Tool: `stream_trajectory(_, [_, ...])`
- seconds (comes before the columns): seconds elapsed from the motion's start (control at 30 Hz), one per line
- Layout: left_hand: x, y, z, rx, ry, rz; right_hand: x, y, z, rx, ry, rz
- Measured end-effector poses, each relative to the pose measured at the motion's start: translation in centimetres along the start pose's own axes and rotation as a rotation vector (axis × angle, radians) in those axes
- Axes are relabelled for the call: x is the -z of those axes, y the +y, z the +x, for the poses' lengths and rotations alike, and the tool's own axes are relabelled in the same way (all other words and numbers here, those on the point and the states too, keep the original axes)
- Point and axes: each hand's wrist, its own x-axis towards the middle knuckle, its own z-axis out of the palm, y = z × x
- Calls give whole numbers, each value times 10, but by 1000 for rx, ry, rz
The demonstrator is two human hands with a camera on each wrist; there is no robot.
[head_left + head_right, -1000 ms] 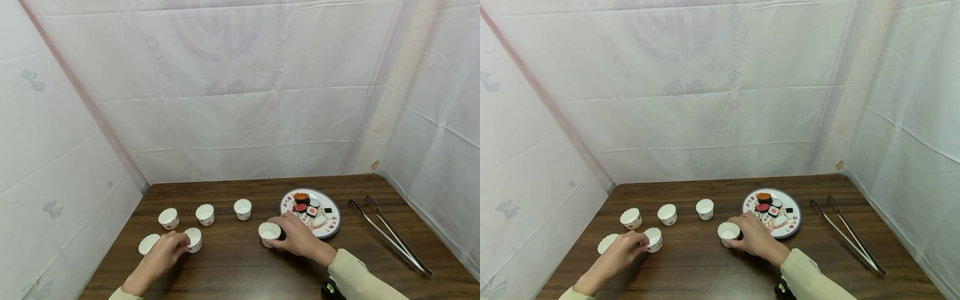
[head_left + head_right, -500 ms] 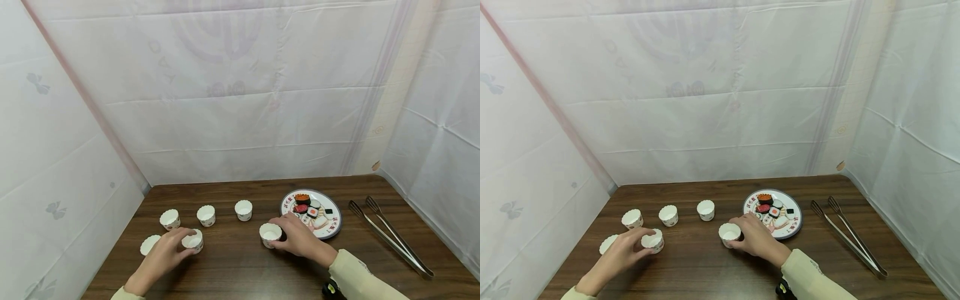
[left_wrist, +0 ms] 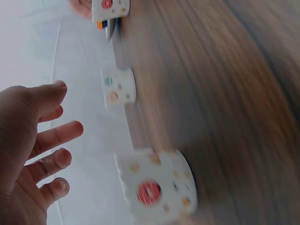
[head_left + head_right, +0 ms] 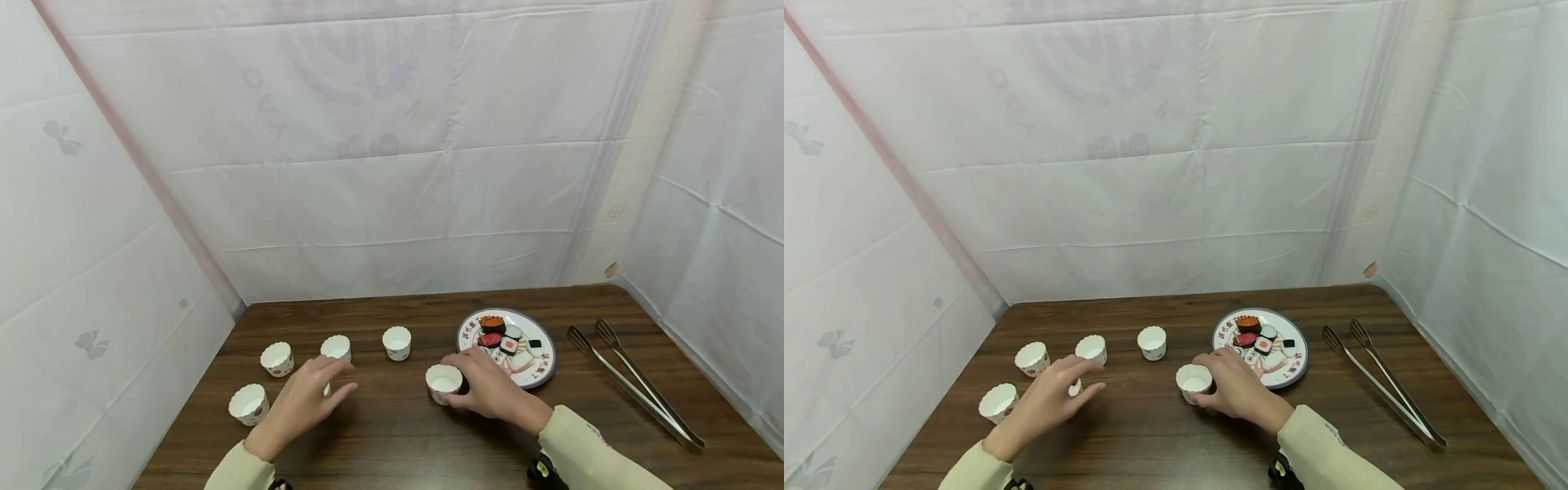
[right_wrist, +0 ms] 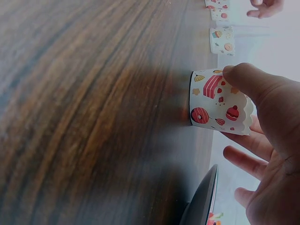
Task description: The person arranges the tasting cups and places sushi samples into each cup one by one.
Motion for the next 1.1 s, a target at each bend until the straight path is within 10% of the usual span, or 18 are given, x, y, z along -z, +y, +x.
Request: stream_trajectory(1.1, [-70, 65, 64, -310, -120, -62, 7, 11, -18, -49, 31, -15])
